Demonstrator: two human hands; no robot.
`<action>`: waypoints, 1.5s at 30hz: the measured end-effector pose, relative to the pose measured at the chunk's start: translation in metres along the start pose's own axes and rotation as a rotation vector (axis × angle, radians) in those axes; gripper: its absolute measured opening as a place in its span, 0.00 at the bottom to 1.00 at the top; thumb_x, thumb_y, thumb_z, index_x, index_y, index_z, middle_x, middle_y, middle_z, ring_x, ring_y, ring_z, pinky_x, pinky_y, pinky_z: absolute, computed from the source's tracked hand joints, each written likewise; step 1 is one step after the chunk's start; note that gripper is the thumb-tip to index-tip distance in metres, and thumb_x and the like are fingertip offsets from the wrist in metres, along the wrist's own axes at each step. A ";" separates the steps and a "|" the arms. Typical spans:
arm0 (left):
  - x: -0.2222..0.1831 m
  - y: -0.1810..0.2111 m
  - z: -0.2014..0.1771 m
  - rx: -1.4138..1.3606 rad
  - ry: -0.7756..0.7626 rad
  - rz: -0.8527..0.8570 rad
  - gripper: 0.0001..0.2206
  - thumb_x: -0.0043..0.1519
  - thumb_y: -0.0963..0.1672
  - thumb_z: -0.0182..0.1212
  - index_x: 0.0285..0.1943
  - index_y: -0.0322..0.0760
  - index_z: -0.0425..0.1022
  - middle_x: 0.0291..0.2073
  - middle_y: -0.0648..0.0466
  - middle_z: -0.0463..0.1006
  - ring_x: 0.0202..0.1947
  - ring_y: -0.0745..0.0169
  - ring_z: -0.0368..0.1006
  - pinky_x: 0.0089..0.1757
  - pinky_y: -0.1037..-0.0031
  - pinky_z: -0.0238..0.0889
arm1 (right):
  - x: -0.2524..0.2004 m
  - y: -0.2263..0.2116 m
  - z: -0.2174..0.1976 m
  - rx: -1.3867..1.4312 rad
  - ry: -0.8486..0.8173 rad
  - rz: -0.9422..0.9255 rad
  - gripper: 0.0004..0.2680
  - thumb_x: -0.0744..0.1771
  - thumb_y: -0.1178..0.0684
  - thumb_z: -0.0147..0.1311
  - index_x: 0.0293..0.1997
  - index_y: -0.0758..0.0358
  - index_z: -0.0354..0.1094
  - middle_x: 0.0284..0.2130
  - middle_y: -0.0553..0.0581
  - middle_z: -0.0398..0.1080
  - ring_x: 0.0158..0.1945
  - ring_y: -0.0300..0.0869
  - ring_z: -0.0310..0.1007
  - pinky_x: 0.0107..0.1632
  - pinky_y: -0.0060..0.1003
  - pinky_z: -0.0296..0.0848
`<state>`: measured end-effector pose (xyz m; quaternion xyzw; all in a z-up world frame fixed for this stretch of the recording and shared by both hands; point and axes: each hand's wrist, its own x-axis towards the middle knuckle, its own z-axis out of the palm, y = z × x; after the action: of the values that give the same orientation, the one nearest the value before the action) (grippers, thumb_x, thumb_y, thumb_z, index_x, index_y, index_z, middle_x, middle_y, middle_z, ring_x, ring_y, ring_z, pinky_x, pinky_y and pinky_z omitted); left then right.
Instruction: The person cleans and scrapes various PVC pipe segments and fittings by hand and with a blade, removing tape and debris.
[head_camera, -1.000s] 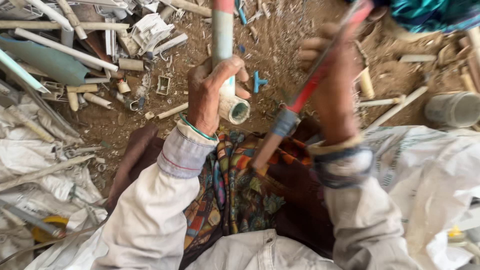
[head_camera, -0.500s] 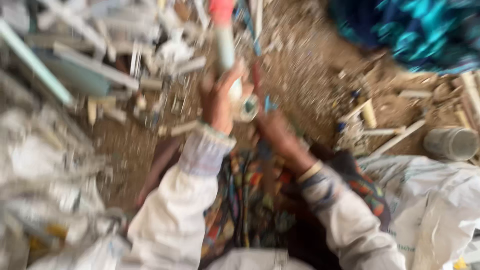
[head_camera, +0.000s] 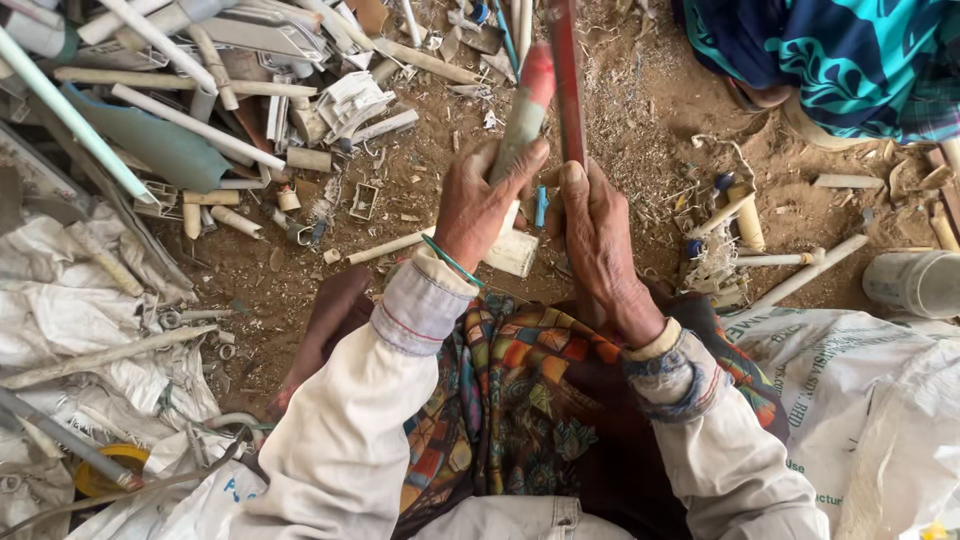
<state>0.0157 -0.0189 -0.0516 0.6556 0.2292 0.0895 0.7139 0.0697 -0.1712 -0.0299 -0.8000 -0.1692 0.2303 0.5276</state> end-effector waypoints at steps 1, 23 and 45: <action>0.002 -0.004 0.002 0.093 0.010 0.060 0.22 0.63 0.57 0.64 0.40 0.33 0.79 0.24 0.56 0.76 0.24 0.65 0.72 0.28 0.69 0.67 | -0.003 0.000 0.000 -0.018 0.016 0.021 0.13 0.76 0.46 0.37 0.46 0.62 0.67 0.19 0.49 0.62 0.20 0.34 0.59 0.22 0.33 0.59; 0.003 -0.055 0.038 0.274 -0.005 0.322 0.23 0.62 0.50 0.65 0.57 0.27 0.70 0.39 0.43 0.82 0.33 0.58 0.84 0.33 0.70 0.80 | 0.005 0.015 -0.042 -0.193 0.134 -0.064 0.14 0.76 0.43 0.35 0.47 0.62 0.63 0.16 0.48 0.64 0.16 0.34 0.62 0.18 0.33 0.61; -0.001 -0.018 0.030 -0.113 -0.211 -0.064 0.36 0.63 0.64 0.44 0.60 0.34 0.74 0.18 0.55 0.68 0.16 0.66 0.73 0.15 0.74 0.69 | 0.001 0.018 -0.028 -0.169 0.082 -0.093 0.11 0.76 0.47 0.39 0.47 0.63 0.62 0.19 0.50 0.64 0.19 0.33 0.64 0.21 0.33 0.61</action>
<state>0.0254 -0.0488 -0.0682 0.6126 0.1683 0.0098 0.7722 0.0862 -0.1996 -0.0374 -0.8417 -0.2034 0.1575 0.4747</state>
